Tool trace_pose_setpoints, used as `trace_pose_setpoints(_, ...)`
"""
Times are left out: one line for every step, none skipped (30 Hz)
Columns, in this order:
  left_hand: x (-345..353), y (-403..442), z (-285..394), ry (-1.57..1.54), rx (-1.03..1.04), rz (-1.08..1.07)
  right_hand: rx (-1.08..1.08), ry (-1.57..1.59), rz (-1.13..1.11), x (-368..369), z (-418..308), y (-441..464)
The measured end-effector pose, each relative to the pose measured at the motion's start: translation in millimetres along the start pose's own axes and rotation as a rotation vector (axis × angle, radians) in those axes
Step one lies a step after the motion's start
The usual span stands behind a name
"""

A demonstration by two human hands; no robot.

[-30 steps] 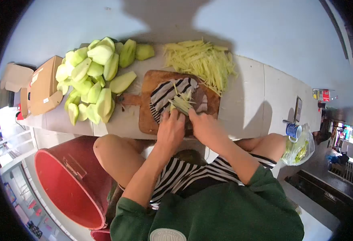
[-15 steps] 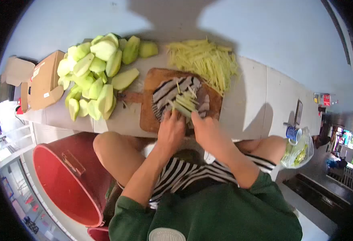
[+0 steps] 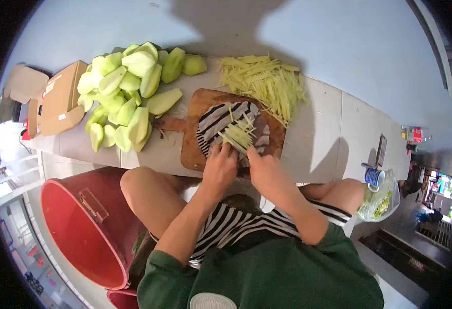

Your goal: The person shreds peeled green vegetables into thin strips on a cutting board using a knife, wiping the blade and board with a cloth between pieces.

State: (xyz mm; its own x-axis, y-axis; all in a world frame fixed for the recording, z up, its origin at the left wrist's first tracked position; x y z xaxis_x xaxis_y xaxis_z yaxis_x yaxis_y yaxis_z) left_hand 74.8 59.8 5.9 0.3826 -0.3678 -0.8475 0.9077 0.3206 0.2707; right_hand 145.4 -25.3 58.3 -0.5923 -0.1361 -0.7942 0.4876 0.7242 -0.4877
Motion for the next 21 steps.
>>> trace_pose_setpoints(-1,0,-2,-0.001,-0.011,-0.004,-0.004,-0.001,-0.011,3,1,5)
trace_pose_setpoints(2,-7,-1,-0.024,-0.044,-0.094,0.002,0.026,-0.019,11,4,5)
trace_pose_setpoints(3,-4,-1,-0.041,-0.065,-0.160,-0.001,0.043,-0.004,12,7,8)
trace_pose_setpoints(4,-1,-1,-0.041,-0.057,-0.143,-0.002,0.032,0.011,14,10,11)
trace_pose_setpoints(5,-4,-1,-0.038,-0.043,-0.130,0.018,0.027,0.014,20,13,12)
trace_pose_setpoints(6,-5,-3,-0.029,-0.036,-0.115,0.030,0.021,0.014,23,15,15)
trace_pose_setpoints(6,-7,-3,-0.027,-0.034,-0.126,0.033,0.031,0.010,15,7,7)
trace_pose_setpoints(3,-6,-1,-0.025,-0.005,-0.064,0.034,0.039,-0.013,3,0,-2)
trace_pose_setpoints(1,-3,-2,-0.020,0.014,0.011,0.023,0.035,-0.035,-4,-4,-2)
trace_pose_setpoints(2,-8,-2,-0.027,0.004,-0.005,0.031,0.040,-0.053,6,-1,-2)
trace_pose_setpoints(5,-12,-2,-0.029,-0.001,-0.076,0.027,0.046,-0.020,15,5,1)
trace_pose_setpoints(8,-8,-4,-0.022,0.000,-0.124,0.010,0.040,0.033,17,10,9)
trace_pose_setpoints(6,-8,-1,-0.022,0.005,-0.119,0.011,0.038,0.040,22,13,10)
trace_pose_setpoints(7,-7,-2,-0.049,-0.010,-0.135,0.021,0.055,0.034,27,16,12)
trace_pose_setpoints(6,-5,-5,-0.072,-0.032,-0.149,0.024,0.071,0.025,29,17,16)
trace_pose_setpoints(3,-11,-2,-0.073,-0.030,-0.162,0.031,0.080,0.020,35,18,10)
trace_pose_setpoints(0,-9,-1,-0.088,-0.024,-0.144,0.013,0.080,0.041,34,18,9)
trace_pose_setpoints(-2,-2,-2,-0.100,-0.018,-0.110,-0.015,0.069,0.069,28,19,14)
trace_pose_setpoints(-4,-2,0,-0.098,-0.017,-0.108,-0.016,0.068,0.072,30,21,14)
trace_pose_setpoints(-7,-3,1,-0.114,-0.025,-0.072,-0.030,0.064,0.089,32,21,14)
trace_pose_setpoints(-11,-3,1,-0.129,-0.032,-0.035,-0.043,0.058,0.109,29,19,14)
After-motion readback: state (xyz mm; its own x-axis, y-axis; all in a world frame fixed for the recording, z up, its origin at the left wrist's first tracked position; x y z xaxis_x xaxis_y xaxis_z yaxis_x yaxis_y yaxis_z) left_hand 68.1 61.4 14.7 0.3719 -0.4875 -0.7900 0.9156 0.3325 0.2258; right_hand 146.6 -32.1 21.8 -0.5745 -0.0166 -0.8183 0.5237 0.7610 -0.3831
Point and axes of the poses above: each hand's wrist, its own y-axis towards the middle knuckle, its own x-axis out of the palm, z = x × y, the point moved 7 cm from there along y, towards the middle knuckle, and after that the axes turned 3 degrees about y, right-handed, at the moved point
